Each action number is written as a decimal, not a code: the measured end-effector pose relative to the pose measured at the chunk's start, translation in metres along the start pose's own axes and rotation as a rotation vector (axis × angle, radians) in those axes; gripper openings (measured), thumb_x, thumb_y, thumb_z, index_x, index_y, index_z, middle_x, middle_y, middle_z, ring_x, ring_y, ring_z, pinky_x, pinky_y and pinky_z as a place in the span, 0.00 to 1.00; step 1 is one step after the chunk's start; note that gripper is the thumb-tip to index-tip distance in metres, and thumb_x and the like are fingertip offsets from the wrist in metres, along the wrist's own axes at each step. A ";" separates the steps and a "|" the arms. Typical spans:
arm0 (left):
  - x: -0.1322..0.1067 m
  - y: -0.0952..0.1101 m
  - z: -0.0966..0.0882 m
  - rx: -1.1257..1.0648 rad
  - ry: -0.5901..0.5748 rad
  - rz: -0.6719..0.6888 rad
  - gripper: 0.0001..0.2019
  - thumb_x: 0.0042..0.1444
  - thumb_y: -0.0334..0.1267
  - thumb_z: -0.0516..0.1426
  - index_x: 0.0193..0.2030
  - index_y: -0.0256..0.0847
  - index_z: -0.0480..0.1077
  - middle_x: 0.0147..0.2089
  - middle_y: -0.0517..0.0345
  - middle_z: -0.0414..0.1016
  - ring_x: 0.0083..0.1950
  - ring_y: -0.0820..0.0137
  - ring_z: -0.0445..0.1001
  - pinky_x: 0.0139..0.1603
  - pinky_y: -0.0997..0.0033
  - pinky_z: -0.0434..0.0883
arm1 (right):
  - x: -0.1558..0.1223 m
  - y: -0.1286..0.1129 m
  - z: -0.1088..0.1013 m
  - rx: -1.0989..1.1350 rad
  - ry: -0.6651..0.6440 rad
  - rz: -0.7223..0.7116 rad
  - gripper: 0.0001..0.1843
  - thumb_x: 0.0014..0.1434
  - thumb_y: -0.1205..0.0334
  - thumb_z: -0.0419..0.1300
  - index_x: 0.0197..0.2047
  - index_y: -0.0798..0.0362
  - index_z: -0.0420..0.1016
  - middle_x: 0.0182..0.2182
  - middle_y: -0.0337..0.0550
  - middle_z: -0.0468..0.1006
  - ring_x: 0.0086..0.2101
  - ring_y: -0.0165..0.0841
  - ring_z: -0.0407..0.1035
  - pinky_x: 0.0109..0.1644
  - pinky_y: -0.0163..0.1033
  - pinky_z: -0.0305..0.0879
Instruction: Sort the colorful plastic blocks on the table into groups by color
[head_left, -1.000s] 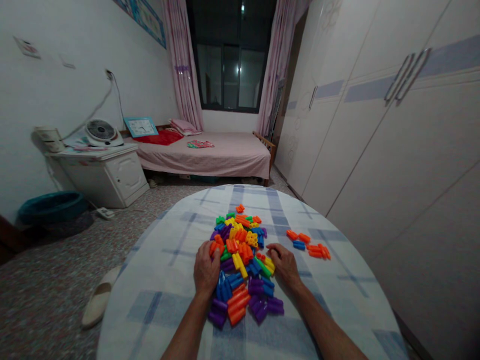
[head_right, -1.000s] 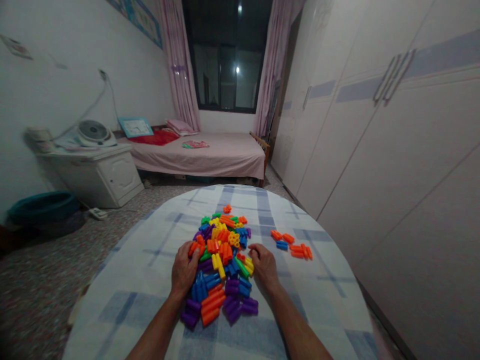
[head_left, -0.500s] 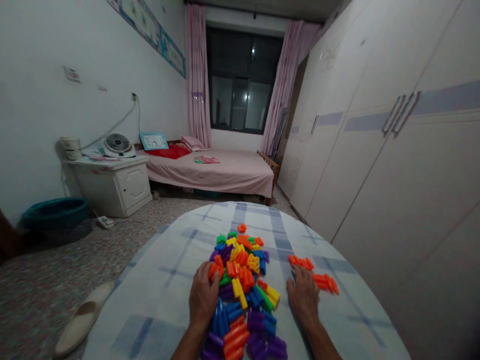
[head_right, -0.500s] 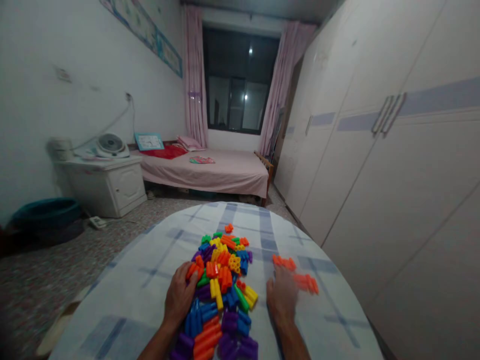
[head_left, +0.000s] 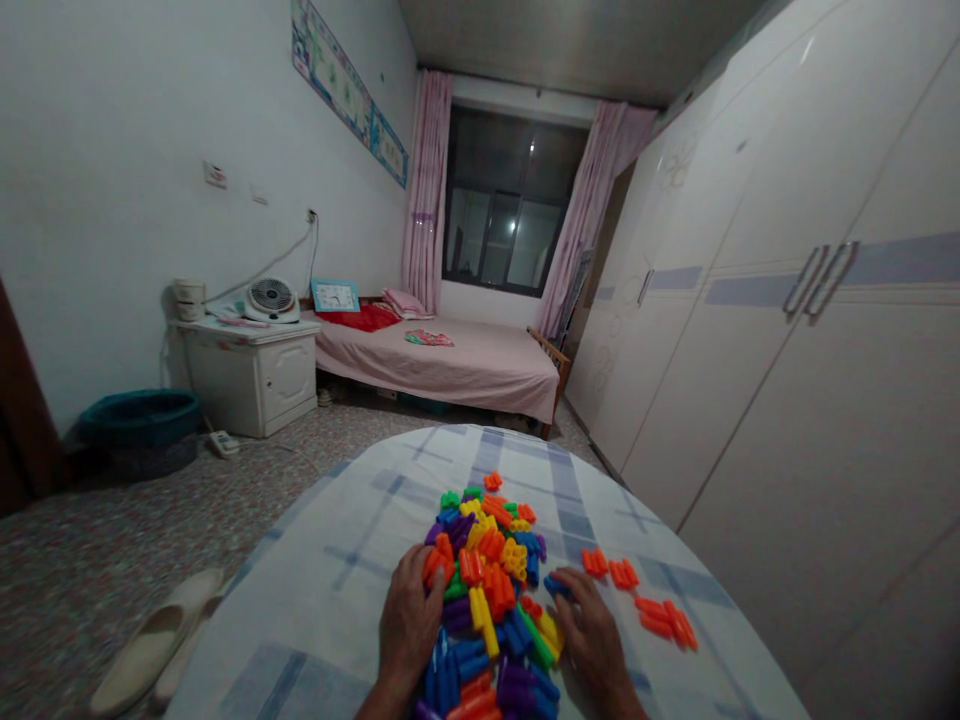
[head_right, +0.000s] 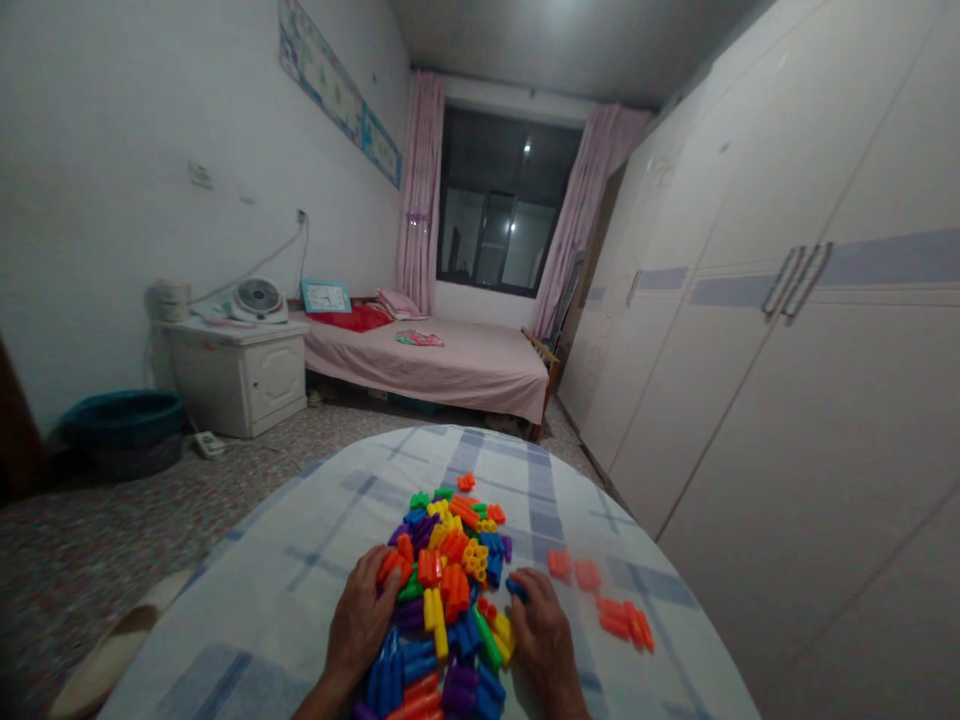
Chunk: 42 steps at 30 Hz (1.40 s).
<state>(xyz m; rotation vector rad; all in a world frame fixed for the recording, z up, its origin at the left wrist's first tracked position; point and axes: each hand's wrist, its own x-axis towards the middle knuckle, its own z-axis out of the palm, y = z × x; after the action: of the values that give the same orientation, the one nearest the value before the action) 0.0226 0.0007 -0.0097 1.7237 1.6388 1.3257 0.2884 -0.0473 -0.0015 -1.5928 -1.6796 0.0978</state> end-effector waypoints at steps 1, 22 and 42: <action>0.000 0.000 0.000 -0.001 0.002 0.004 0.19 0.58 0.45 0.47 0.51 0.41 0.67 0.54 0.49 0.68 0.57 0.61 0.66 0.61 0.57 0.62 | 0.000 0.000 0.001 -0.017 0.048 0.012 0.16 0.57 0.57 0.50 0.44 0.51 0.74 0.46 0.50 0.75 0.49 0.40 0.68 0.54 0.45 0.64; 0.000 -0.008 0.004 0.031 0.026 0.028 0.18 0.59 0.45 0.48 0.51 0.41 0.68 0.54 0.50 0.69 0.57 0.63 0.67 0.60 0.59 0.63 | -0.014 0.092 -0.051 -0.519 0.324 0.625 0.38 0.58 0.42 0.39 0.60 0.62 0.58 0.53 0.65 0.66 0.54 0.53 0.61 0.54 0.57 0.59; 0.000 -0.009 0.006 0.048 0.031 0.024 0.19 0.58 0.45 0.48 0.51 0.40 0.69 0.54 0.49 0.70 0.57 0.62 0.68 0.60 0.57 0.64 | -0.005 0.048 -0.041 -0.447 0.038 0.484 0.31 0.61 0.46 0.37 0.60 0.54 0.59 0.56 0.53 0.65 0.51 0.43 0.67 0.48 0.45 0.66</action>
<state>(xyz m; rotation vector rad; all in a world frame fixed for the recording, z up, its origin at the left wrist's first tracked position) 0.0226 0.0046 -0.0193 1.7637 1.6854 1.3408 0.3502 -0.0605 -0.0024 -2.3003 -1.3104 -0.0697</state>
